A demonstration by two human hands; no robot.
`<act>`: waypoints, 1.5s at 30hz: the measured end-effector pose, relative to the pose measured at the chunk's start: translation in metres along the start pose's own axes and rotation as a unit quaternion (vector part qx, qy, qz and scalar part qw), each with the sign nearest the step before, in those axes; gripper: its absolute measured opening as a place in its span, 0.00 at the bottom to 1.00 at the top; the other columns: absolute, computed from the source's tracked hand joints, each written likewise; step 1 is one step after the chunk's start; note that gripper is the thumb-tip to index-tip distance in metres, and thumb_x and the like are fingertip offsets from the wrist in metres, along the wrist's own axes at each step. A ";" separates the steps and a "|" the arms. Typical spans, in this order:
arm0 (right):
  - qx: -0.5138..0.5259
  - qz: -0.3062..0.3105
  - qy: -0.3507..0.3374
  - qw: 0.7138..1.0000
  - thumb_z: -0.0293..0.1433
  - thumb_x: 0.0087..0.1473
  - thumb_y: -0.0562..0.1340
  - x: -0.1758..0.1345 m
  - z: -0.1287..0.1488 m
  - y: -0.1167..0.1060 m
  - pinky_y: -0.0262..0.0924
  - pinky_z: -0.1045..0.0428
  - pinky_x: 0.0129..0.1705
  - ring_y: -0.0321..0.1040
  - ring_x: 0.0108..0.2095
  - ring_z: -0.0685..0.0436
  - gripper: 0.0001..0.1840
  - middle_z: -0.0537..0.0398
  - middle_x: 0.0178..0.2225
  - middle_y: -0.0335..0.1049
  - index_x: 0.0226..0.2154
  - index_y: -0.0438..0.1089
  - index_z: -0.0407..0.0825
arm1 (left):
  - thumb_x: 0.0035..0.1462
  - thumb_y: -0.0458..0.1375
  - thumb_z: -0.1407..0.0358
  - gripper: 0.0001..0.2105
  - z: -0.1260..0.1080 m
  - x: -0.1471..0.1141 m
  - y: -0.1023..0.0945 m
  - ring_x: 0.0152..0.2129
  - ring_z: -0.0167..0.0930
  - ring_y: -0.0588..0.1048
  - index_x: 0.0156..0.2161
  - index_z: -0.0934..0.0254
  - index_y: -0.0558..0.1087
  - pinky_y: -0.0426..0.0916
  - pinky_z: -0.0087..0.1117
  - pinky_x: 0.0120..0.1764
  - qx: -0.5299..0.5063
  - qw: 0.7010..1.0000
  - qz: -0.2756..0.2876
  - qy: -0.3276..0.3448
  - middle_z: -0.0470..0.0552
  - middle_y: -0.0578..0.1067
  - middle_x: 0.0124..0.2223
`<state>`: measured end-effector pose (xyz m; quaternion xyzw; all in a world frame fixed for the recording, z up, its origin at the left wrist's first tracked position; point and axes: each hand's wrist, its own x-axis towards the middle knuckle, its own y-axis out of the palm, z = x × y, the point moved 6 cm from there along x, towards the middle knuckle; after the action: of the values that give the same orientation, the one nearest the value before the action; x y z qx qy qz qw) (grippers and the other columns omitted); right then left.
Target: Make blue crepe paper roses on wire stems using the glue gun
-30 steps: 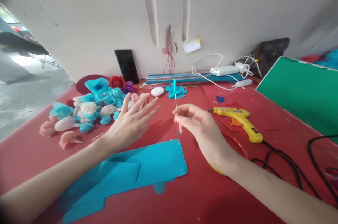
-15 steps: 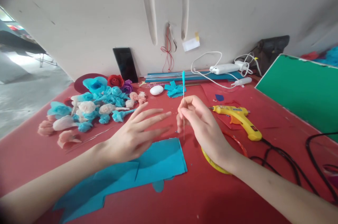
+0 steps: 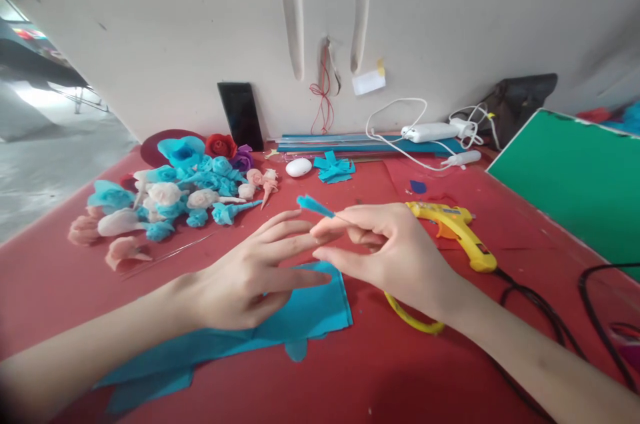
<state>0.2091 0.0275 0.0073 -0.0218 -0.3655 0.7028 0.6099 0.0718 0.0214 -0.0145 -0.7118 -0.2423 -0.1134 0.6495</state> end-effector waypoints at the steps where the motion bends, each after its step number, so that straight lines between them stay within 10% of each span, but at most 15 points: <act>1: -0.010 -0.008 0.000 1.000 0.32 0.47 0.66 0.000 0.000 0.000 0.42 0.59 0.15 0.45 0.16 0.58 0.01 0.63 0.15 0.51 0.27 0.76 0.53 | 0.52 0.49 0.78 0.17 -0.001 0.000 -0.001 0.51 0.39 0.65 0.42 0.65 0.76 0.58 0.46 0.56 0.002 1.000 0.001 0.000 0.59 0.71 0.53; 10: -0.021 -0.094 0.098 0.991 0.39 0.48 0.65 0.000 -0.011 -0.019 0.66 0.60 0.25 0.72 0.27 0.50 0.05 0.60 0.28 0.75 0.26 0.76 0.58 | 0.55 0.47 0.76 0.16 -0.006 0.000 0.007 0.48 0.36 0.67 0.40 0.64 0.76 0.60 0.41 0.52 0.023 0.999 0.034 0.012 0.55 0.66 0.59; 24: -0.077 0.052 -0.023 0.995 0.29 0.49 0.63 0.002 0.026 0.032 0.59 0.63 0.16 0.67 0.18 0.53 0.07 0.60 0.22 0.73 0.25 0.77 0.54 | 0.55 0.53 0.73 0.10 -0.012 -0.001 0.017 0.28 0.30 0.70 0.25 0.65 0.73 0.62 0.32 0.34 0.051 0.998 0.027 0.014 0.48 0.75 0.28; 37: -0.051 0.093 0.024 0.994 0.34 0.49 0.64 0.001 0.018 0.036 0.58 0.64 0.16 0.69 0.20 0.52 0.06 0.62 0.23 0.74 0.23 0.76 0.56 | 0.55 0.53 0.73 0.10 -0.012 -0.002 0.018 0.29 0.32 0.70 0.25 0.65 0.72 0.62 0.34 0.32 0.061 0.998 0.024 0.009 0.49 0.74 0.26; 45: -0.084 0.013 0.075 0.994 0.42 0.50 0.62 -0.002 0.009 0.019 0.53 0.63 0.13 0.65 0.17 0.53 0.11 0.59 0.23 0.73 0.25 0.75 0.54 | 0.56 0.53 0.72 0.10 -0.017 -0.004 0.017 0.34 0.33 0.71 0.27 0.63 0.74 0.61 0.35 0.29 0.110 0.992 0.010 0.066 0.49 0.77 0.45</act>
<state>0.1896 0.0217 0.0029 -0.1301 -0.3759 0.6740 0.6224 0.0791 0.0032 -0.0293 -0.6292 -0.2027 -0.1260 0.7397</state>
